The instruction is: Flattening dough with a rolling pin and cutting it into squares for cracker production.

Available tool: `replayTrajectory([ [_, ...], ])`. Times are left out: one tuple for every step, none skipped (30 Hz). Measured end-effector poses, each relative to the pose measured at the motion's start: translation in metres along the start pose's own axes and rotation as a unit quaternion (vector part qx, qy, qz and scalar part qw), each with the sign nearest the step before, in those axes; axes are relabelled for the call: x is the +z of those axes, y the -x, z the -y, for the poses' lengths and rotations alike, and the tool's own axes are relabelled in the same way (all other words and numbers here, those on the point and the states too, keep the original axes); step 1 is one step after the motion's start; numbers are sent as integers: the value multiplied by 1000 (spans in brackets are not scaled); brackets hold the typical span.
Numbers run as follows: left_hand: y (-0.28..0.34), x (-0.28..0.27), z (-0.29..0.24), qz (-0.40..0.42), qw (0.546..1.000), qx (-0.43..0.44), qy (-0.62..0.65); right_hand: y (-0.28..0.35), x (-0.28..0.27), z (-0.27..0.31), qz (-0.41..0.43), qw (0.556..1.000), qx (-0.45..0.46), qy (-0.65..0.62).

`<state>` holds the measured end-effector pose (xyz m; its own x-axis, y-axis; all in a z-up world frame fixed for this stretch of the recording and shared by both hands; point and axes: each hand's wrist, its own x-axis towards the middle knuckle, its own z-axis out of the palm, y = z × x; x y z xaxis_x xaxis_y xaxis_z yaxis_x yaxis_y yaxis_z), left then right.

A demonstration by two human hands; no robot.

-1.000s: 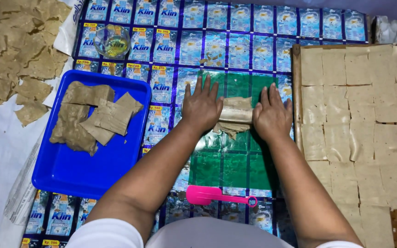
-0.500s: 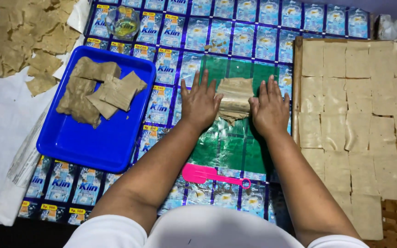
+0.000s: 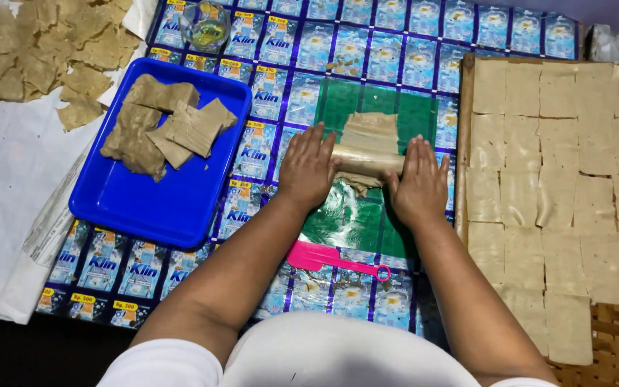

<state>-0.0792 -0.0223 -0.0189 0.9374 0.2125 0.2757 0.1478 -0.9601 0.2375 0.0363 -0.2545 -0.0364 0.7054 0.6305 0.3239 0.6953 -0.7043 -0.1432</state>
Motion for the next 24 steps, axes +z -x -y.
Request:
replayTrajectory([
  [-9, 5, 2, 2, 1000, 0, 1, -10, 3, -5, 2, 1000, 1, 0],
  [-20, 9, 6, -19, 1000, -7, -15, -23, 7, -9, 22, 1000, 13, -1],
  [-32, 13, 10, -40, 999, -14, -32, -36, 12, -13, 43, 999, 26, -2],
  [-41, 11, 10, -37, 999, -14, -32, -47, 11, -13, 44, 999, 27, -3],
  [-50, 10, 11, 2, 999, -33, -29, -58, 10, -13, 67, 997, 44, -4],
  [-65, 8, 12, 37, 998, -48, -25, -72, 8, -15, 86, 994, 63, -2],
  [-79, 8, 17, 36, 998, -45, -26, -87, 12, -18, 83, 994, 66, -2],
  [-88, 10, 19, 84, 994, -62, -25, -98, 16, -21, 116, 990, 80, 1],
  [-97, 12, 22, 131, 988, -79, -25, -107, 20, -24, 149, 984, 95, 4],
  [-103, 9, 22, 133, 988, -78, -25, -113, 14, -22, 150, 984, 97, 4],
  [-108, 6, 22, 136, 987, -77, -20, -118, 7, -20, 156, 982, 105, -5],
  [-109, 3, 22, 142, 987, -77, -16, -119, 0, -15, 164, 980, 112, -17],
  [-100, -6, 20, 146, 986, -77, -15, -113, -5, -9, 168, 979, 114, -18],
  [-94, -15, 17, 124, 991, -54, 2, -107, -13, -5, 164, 981, 102, -23],
  [-87, -25, 14, 101, 994, -31, 20, -102, -21, -1, 160, 983, 90, -28],
  [-76, -22, 19, 102, 994, -29, 21, -90, -24, 2, 161, 982, 92, -27],
  [-65, -21, 23, 73, 997, 15, 24, -77, -28, 6, 149, 986, 67, -32],
  [-55, -19, 27, 42, 997, 59, 28, -65, -33, 8, 137, 989, 40, -35],
  [-47, -14, 28, 41, 997, 61, 29, -51, -30, 1, 136, 989, 41, -34],
  [-39, -11, 32, 48, 996, 74, 19, -38, -26, -3, 126, 992, 1, -26],
  [-30, -8, 35, 55, 995, 87, 10, -25, -22, -8, 117, 992, -39, -18],
  [-30, -6, 36, 56, 995, 86, 9, -18, -18, -11, 118, 992, -40, -19],
  [-29, -4, 37, 58, 994, 91, 4, -12, -14, -16, 107, 993, -40, -18],
  [-33, -1, 38, 57, 994, 97, -1, -8, -11, -22, 95, 995, -41, -15],
])
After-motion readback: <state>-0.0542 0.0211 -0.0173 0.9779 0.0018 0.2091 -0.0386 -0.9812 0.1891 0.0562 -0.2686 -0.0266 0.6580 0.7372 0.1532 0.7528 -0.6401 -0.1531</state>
